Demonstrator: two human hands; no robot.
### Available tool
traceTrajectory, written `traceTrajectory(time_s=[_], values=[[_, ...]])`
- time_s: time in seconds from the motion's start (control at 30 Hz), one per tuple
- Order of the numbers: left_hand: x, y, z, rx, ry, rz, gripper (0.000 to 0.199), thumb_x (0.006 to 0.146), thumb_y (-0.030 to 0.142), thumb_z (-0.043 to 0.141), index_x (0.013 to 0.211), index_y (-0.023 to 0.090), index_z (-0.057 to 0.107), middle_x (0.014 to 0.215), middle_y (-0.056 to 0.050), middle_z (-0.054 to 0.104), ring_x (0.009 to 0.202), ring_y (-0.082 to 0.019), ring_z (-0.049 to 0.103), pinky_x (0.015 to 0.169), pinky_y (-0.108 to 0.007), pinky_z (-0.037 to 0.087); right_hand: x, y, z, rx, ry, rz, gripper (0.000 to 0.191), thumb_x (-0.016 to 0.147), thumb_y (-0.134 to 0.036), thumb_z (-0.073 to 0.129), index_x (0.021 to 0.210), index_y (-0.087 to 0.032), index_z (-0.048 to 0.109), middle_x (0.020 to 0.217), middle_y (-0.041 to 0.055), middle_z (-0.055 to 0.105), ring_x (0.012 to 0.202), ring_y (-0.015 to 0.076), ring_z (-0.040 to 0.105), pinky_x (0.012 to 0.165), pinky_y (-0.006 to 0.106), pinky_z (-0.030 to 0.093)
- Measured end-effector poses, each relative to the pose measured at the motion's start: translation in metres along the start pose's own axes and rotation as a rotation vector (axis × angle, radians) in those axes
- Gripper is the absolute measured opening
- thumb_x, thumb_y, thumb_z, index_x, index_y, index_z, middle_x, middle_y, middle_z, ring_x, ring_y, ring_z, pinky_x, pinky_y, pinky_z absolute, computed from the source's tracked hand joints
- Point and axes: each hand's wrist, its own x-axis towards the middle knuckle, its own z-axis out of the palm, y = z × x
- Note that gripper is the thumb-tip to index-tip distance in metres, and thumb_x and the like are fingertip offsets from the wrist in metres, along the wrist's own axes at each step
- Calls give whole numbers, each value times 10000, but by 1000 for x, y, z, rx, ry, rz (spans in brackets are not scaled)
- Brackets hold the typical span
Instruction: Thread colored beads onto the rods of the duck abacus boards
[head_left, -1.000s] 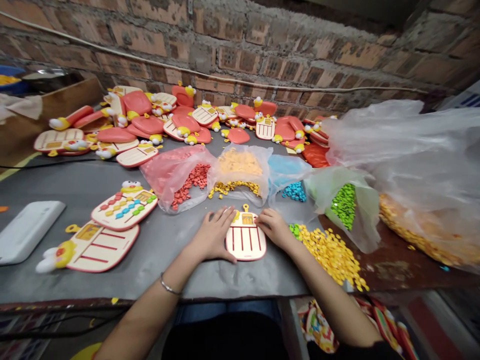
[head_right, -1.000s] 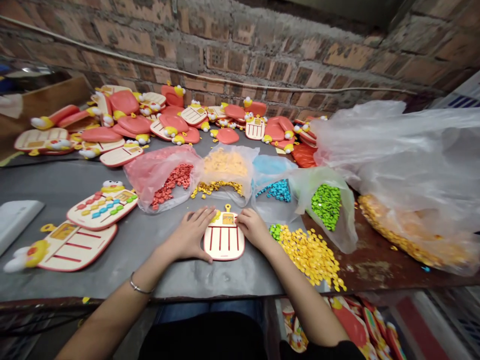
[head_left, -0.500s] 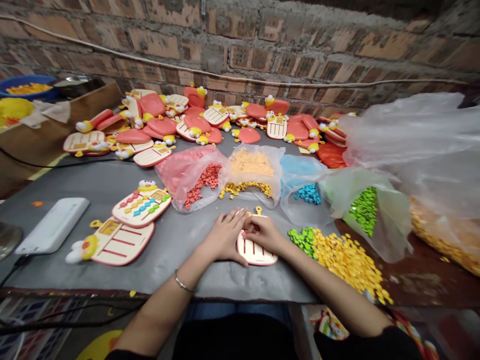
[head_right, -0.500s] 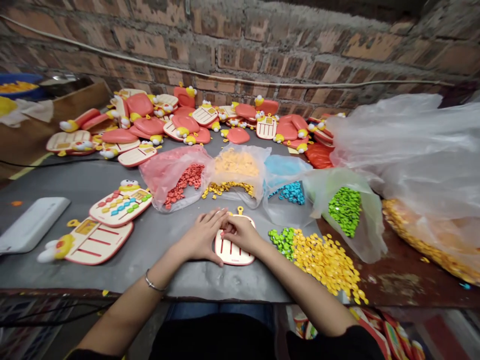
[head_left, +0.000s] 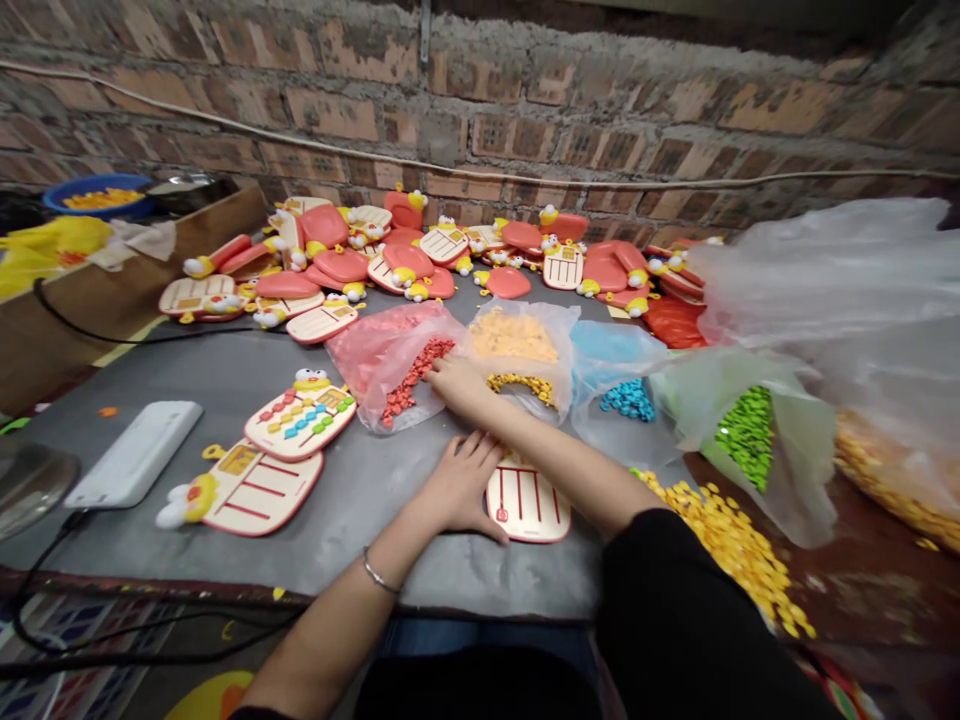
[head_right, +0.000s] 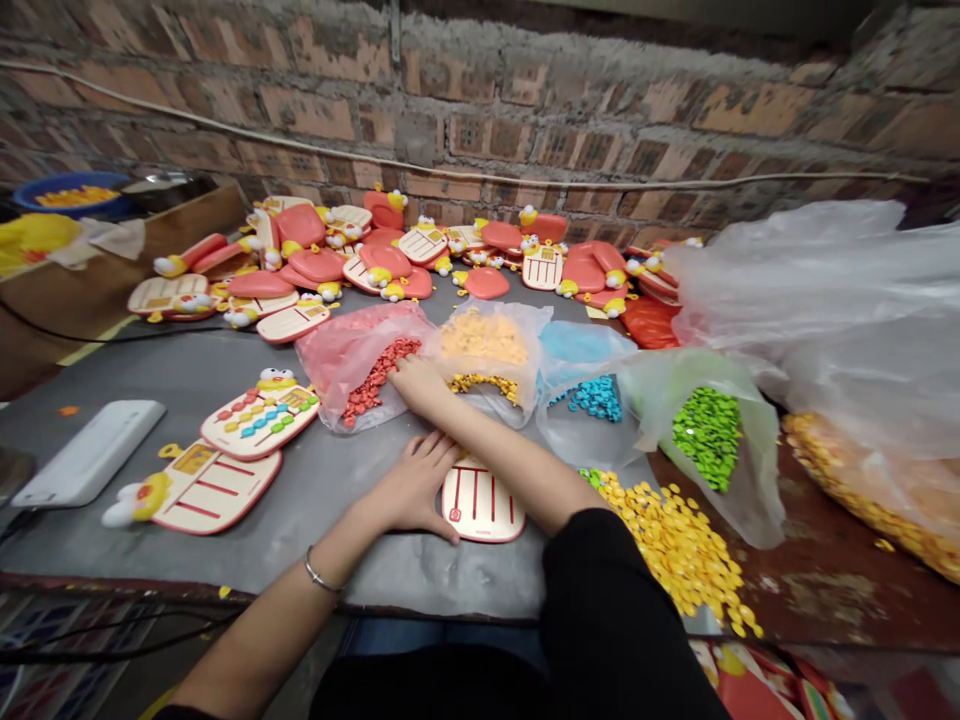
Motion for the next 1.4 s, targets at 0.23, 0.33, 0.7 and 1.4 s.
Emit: traceTrajectory(time_s=[0.23,0.33,0.7,1.4], values=[[-1,1,1,7,-11,-14,1221,571,799,674,1489,116,248,1550,-212,260,1437,-404,166,1123,-564,162,14,5,18,39,2,-28,205,947,-93,463,987,-89,663,1052,157,647,955,236,578,807,335,445],[-1,2,0,11,-28,-31,1219,587,788,671,1502,116,226,1562,-221,228,1449,-391,140,1132,-556,144,-21,11,5,316,125,-26,150,919,-84,507,945,-133,645,959,85,676,871,180,601,785,285,465],[-2,6,-11,-30,-93,-96,1262,578,712,736,1544,199,105,1599,-223,31,1457,-418,52,1097,-611,135,-217,33,-11,534,407,248,107,916,-249,574,884,-200,664,943,90,711,891,228,676,805,372,546],[-1,8,-12,20,-39,-72,1191,608,738,691,1533,185,183,1588,-202,153,1431,-407,180,1094,-615,134,-236,16,11,633,252,326,70,884,-202,590,931,-192,641,856,57,685,754,198,639,683,312,510]])
